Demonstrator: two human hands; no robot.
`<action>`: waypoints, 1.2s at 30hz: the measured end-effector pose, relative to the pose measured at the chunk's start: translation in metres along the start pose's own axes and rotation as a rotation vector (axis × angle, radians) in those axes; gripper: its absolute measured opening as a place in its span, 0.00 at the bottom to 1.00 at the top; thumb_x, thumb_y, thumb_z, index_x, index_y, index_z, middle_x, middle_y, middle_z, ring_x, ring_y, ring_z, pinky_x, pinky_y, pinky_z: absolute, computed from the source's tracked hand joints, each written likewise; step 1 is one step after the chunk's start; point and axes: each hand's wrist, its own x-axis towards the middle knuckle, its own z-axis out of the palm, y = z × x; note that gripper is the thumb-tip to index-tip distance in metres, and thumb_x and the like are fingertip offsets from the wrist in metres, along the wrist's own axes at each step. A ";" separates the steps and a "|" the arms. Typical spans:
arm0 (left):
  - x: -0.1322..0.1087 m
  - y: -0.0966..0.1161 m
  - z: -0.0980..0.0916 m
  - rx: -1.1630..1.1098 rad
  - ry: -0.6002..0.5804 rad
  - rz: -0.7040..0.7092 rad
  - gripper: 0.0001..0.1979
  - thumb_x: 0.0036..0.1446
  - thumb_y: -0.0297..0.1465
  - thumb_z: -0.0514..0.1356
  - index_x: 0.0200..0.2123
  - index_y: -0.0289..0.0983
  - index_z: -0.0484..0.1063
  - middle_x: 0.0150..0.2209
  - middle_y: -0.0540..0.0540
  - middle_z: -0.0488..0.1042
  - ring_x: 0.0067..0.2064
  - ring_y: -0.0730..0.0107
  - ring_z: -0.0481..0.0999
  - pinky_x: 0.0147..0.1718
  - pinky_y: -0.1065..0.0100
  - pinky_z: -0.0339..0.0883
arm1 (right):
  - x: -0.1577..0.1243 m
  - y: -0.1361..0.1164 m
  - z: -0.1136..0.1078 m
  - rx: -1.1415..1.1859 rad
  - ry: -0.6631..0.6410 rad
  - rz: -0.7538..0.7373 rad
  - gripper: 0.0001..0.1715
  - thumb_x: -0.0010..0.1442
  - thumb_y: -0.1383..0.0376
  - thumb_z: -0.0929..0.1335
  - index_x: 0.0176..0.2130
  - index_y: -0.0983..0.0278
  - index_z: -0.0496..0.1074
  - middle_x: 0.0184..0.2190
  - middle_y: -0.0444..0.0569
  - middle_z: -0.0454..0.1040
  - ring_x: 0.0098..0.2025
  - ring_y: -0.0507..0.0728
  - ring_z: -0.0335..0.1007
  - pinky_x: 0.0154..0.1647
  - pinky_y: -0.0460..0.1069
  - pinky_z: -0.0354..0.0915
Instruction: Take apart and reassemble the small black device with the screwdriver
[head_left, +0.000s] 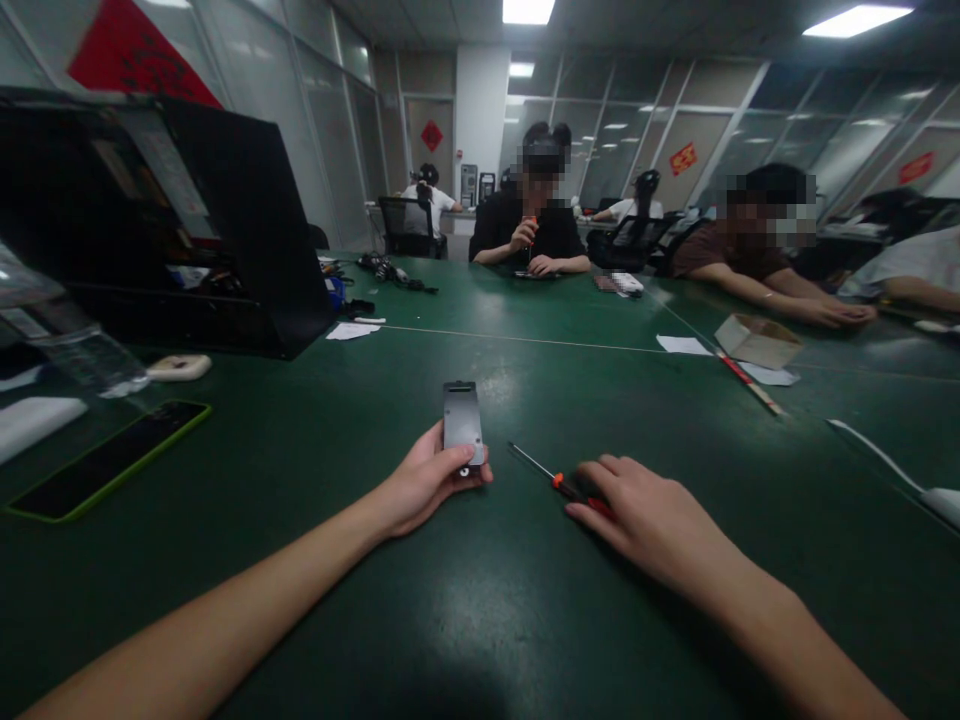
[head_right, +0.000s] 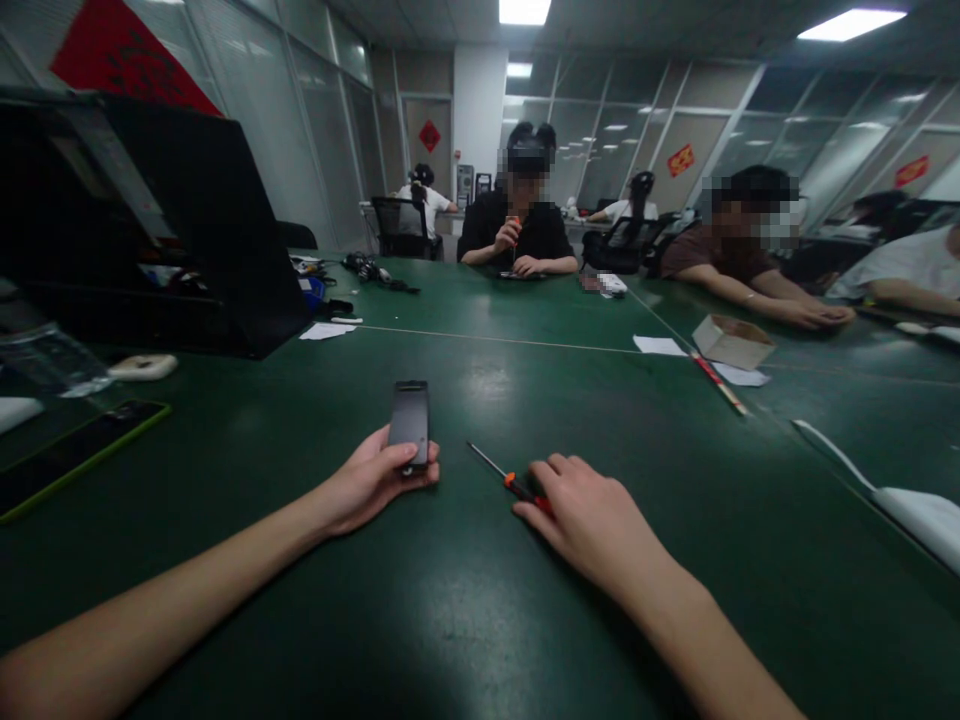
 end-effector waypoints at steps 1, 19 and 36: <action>0.000 0.000 -0.001 0.005 -0.004 0.011 0.16 0.53 0.32 0.67 0.41 0.35 0.65 0.35 0.47 0.72 0.33 0.71 0.75 0.37 0.66 0.68 | 0.000 0.003 -0.001 0.014 -0.055 -0.009 0.15 0.62 0.56 0.67 0.44 0.60 0.76 0.36 0.53 0.76 0.35 0.61 0.73 0.34 0.53 0.69; 0.001 -0.007 -0.005 0.304 0.043 0.145 0.17 0.51 0.31 0.67 0.41 0.36 0.65 0.33 0.50 0.69 0.31 0.73 0.67 0.30 0.70 0.59 | -0.011 -0.034 -0.011 0.283 0.545 -0.234 0.03 0.61 0.65 0.69 0.38 0.61 0.72 0.30 0.47 0.79 0.27 0.53 0.76 0.28 0.46 0.71; -0.004 0.005 -0.001 0.822 0.235 0.345 0.23 0.52 0.31 0.65 0.50 0.36 0.63 0.44 0.44 0.72 0.46 0.60 0.72 0.47 0.61 0.65 | -0.005 -0.043 0.002 0.436 0.395 -0.117 0.11 0.62 0.63 0.69 0.45 0.63 0.75 0.41 0.51 0.79 0.42 0.58 0.76 0.43 0.51 0.72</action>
